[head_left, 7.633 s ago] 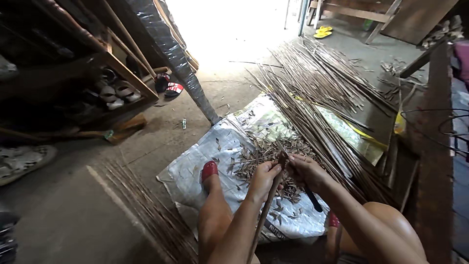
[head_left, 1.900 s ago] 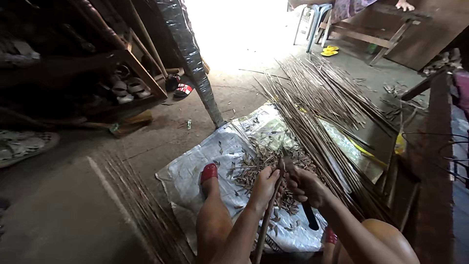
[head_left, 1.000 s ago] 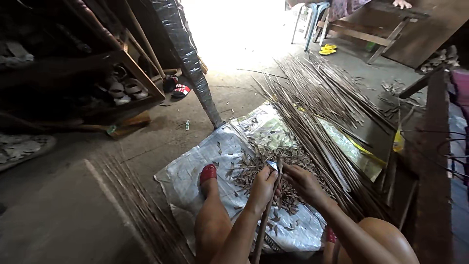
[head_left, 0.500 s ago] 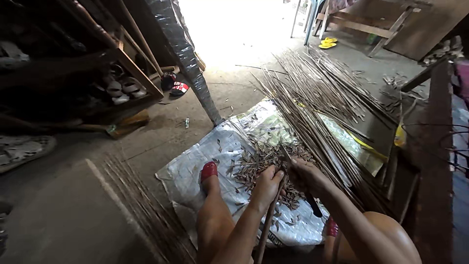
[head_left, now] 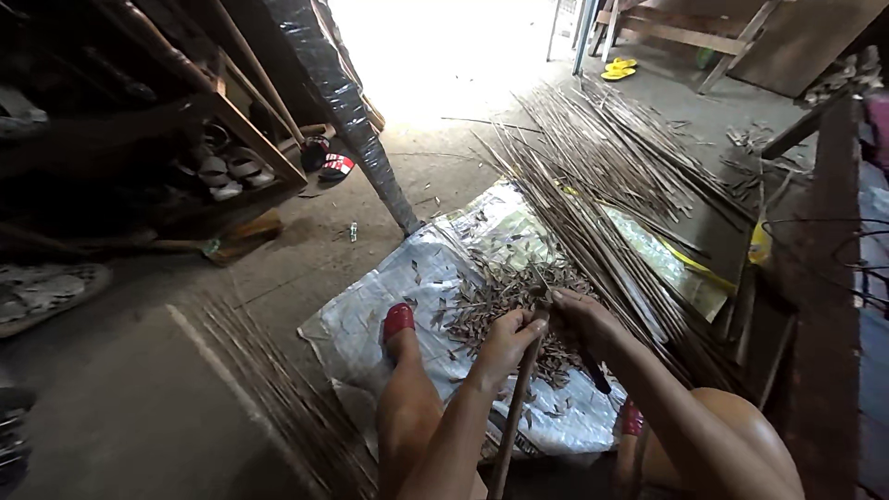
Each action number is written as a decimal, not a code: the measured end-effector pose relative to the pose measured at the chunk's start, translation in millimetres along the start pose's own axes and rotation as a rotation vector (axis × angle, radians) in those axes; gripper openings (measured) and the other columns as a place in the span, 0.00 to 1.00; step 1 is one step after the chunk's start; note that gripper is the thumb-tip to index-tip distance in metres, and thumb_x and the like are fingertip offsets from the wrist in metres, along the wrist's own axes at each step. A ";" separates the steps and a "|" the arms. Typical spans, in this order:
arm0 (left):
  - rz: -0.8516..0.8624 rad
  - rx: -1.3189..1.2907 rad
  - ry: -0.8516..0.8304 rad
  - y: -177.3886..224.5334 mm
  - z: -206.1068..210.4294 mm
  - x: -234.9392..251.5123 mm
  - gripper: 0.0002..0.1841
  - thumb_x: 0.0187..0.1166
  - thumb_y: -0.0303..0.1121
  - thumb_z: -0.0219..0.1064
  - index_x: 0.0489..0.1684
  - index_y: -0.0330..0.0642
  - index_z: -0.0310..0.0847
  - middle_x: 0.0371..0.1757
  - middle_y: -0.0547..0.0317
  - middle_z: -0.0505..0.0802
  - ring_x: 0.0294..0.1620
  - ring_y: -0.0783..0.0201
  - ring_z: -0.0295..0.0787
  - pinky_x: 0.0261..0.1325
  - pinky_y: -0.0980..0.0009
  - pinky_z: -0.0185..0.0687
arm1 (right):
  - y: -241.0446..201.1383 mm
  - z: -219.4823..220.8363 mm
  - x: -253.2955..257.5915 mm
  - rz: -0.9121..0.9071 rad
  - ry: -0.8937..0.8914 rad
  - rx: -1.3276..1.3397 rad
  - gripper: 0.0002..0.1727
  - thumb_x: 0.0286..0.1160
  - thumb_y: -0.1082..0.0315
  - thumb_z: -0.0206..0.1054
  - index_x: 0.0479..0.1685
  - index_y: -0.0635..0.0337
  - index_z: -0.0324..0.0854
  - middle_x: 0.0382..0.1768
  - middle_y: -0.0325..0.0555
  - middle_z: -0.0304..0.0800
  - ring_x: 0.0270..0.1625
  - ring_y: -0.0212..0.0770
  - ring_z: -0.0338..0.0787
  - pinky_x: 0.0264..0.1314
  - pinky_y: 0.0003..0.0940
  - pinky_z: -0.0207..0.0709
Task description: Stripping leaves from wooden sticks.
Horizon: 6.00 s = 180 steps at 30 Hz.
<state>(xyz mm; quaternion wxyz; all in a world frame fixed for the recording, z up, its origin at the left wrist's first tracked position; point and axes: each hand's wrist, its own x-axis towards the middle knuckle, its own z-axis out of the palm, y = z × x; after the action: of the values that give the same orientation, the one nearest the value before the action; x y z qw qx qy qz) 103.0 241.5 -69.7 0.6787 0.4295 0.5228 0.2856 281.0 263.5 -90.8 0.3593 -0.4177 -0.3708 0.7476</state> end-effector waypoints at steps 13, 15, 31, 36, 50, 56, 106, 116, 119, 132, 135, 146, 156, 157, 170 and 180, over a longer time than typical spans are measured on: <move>0.073 -0.147 0.109 1.5 -4.0 0.7 0.09 0.84 0.18 0.59 0.57 0.32 0.71 0.33 0.59 0.87 0.24 0.72 0.85 0.31 0.77 0.85 | 10.4 5.1 -2.5 0.073 -0.209 0.050 0.17 0.90 0.55 0.43 0.50 0.52 0.75 0.19 0.28 0.73 0.12 0.20 0.64 0.13 0.15 0.60; 0.058 -0.141 0.129 2.4 -3.4 0.7 0.08 0.84 0.18 0.60 0.55 0.31 0.71 0.34 0.59 0.87 0.23 0.72 0.84 0.29 0.78 0.84 | 11.0 6.5 -3.8 0.081 -0.227 0.046 0.19 0.88 0.57 0.46 0.67 0.52 0.74 0.21 0.28 0.74 0.13 0.20 0.65 0.14 0.15 0.60; 0.053 -0.123 0.151 5.4 -3.4 -2.6 0.11 0.89 0.24 0.56 0.63 0.29 0.72 0.35 0.57 0.88 0.25 0.71 0.86 0.31 0.76 0.85 | 13.3 19.0 -6.8 -0.167 0.047 -0.264 0.23 0.89 0.66 0.56 0.78 0.64 0.73 0.27 0.30 0.80 0.18 0.20 0.70 0.19 0.17 0.66; -0.007 -0.090 0.097 7.4 -3.9 -7.2 0.11 0.92 0.28 0.53 0.63 0.32 0.74 0.32 0.57 0.90 0.22 0.69 0.87 0.26 0.76 0.85 | 5.8 7.4 -5.0 -0.223 0.097 -0.391 0.23 0.89 0.66 0.56 0.79 0.64 0.73 0.29 0.31 0.81 0.19 0.19 0.68 0.21 0.17 0.65; 0.072 0.116 0.168 3.8 -2.5 -10.4 0.10 0.90 0.27 0.56 0.61 0.33 0.76 0.31 0.60 0.89 0.19 0.74 0.83 0.23 0.79 0.80 | 5.5 -8.3 3.3 -0.363 0.463 -0.801 0.24 0.89 0.64 0.57 0.81 0.60 0.75 0.52 0.49 0.93 0.41 0.36 0.89 0.49 0.37 0.82; 0.059 0.044 0.194 6.1 -6.0 -7.1 0.11 0.90 0.28 0.57 0.62 0.32 0.75 0.31 0.59 0.89 0.19 0.73 0.83 0.21 0.79 0.79 | 8.6 7.9 -5.6 0.005 0.018 0.160 0.21 0.93 0.55 0.40 0.69 0.55 0.71 0.19 0.29 0.71 0.12 0.22 0.64 0.12 0.17 0.61; 0.072 0.399 0.178 5.5 2.8 -9.5 0.12 0.91 0.31 0.57 0.62 0.33 0.76 0.34 0.57 0.88 0.22 0.72 0.85 0.28 0.76 0.84 | 24.3 15.3 1.9 -0.394 0.253 -0.760 0.26 0.91 0.63 0.52 0.83 0.64 0.71 0.63 0.55 0.89 0.51 0.34 0.88 0.60 0.33 0.78; 0.082 0.486 0.210 6.6 3.2 -11.5 0.13 0.91 0.30 0.56 0.63 0.32 0.76 0.36 0.54 0.88 0.25 0.69 0.86 0.31 0.72 0.85 | 19.7 16.4 1.2 -0.356 0.228 -0.773 0.26 0.91 0.62 0.51 0.83 0.63 0.71 0.62 0.53 0.89 0.50 0.34 0.87 0.60 0.33 0.78; 0.122 0.592 0.213 1.2 5.4 -11.5 0.14 0.90 0.31 0.56 0.63 0.32 0.78 0.39 0.50 0.90 0.30 0.63 0.90 0.37 0.66 0.88 | 17.0 11.3 3.1 -0.358 0.302 -0.806 0.26 0.91 0.62 0.52 0.83 0.63 0.71 0.66 0.57 0.88 0.59 0.44 0.89 0.67 0.42 0.78; 0.161 0.727 0.227 -5.1 8.4 -9.1 0.16 0.90 0.32 0.57 0.66 0.31 0.78 0.43 0.45 0.93 0.38 0.53 0.93 0.48 0.55 0.90 | 10.4 5.1 7.6 -0.268 0.311 -0.739 0.26 0.92 0.61 0.52 0.84 0.60 0.71 0.65 0.56 0.88 0.57 0.42 0.89 0.66 0.43 0.78; 0.125 0.581 0.198 -2.7 6.5 -7.4 0.15 0.90 0.32 0.57 0.66 0.32 0.78 0.38 0.49 0.91 0.30 0.60 0.90 0.39 0.62 0.89 | 1.9 11.1 3.4 -0.226 0.279 -0.592 0.26 0.92 0.63 0.53 0.84 0.63 0.69 0.55 0.51 0.90 0.40 0.32 0.83 0.47 0.31 0.78; -0.037 -0.297 -0.025 -5.5 0.0 -5.7 0.10 0.92 0.30 0.51 0.59 0.38 0.76 0.25 0.63 0.84 0.13 0.78 0.73 0.14 0.84 0.67 | 16.6 11.5 2.7 -0.390 0.270 -0.458 0.25 0.88 0.65 0.55 0.82 0.62 0.72 0.39 0.38 0.87 0.25 0.21 0.73 0.30 0.20 0.69; -0.048 -0.306 -0.018 -3.3 1.7 -10.6 0.10 0.93 0.29 0.49 0.58 0.38 0.74 0.23 0.64 0.83 0.12 0.78 0.71 0.13 0.85 0.65 | 8.6 14.8 -2.6 -0.366 0.270 -0.607 0.26 0.90 0.64 0.54 0.83 0.65 0.70 0.62 0.54 0.88 0.50 0.31 0.87 0.58 0.30 0.78; -0.044 -0.299 -0.034 -3.2 1.4 -12.1 0.10 0.92 0.29 0.49 0.57 0.38 0.74 0.23 0.64 0.82 0.11 0.78 0.70 0.12 0.85 0.65 | 7.2 13.3 -1.2 -0.359 0.292 -0.590 0.25 0.91 0.64 0.53 0.82 0.65 0.70 0.55 0.50 0.89 0.39 0.27 0.81 0.46 0.26 0.76; -0.053 -0.266 -0.070 -3.4 2.9 -14.9 0.10 0.92 0.28 0.49 0.57 0.37 0.75 0.24 0.63 0.83 0.12 0.78 0.72 0.13 0.85 0.67 | 5.3 2.0 3.7 -0.392 0.323 -0.622 0.26 0.91 0.62 0.52 0.83 0.64 0.71 0.62 0.52 0.89 0.48 0.29 0.86 0.57 0.29 0.78; -0.056 -0.252 -0.090 -1.6 3.9 -19.4 0.10 0.91 0.28 0.49 0.57 0.37 0.75 0.23 0.63 0.82 0.11 0.78 0.71 0.12 0.85 0.67 | -6.0 2.2 2.3 -0.339 0.409 -0.476 0.24 0.92 0.65 0.50 0.79 0.69 0.71 0.35 0.40 0.82 0.24 0.24 0.70 0.28 0.23 0.68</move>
<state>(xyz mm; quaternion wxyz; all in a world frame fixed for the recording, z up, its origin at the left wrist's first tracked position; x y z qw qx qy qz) 101.0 223.5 -61.7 0.7577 0.3386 0.4636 0.3104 279.5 267.7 -85.7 0.4375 -0.5634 -0.5189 0.4711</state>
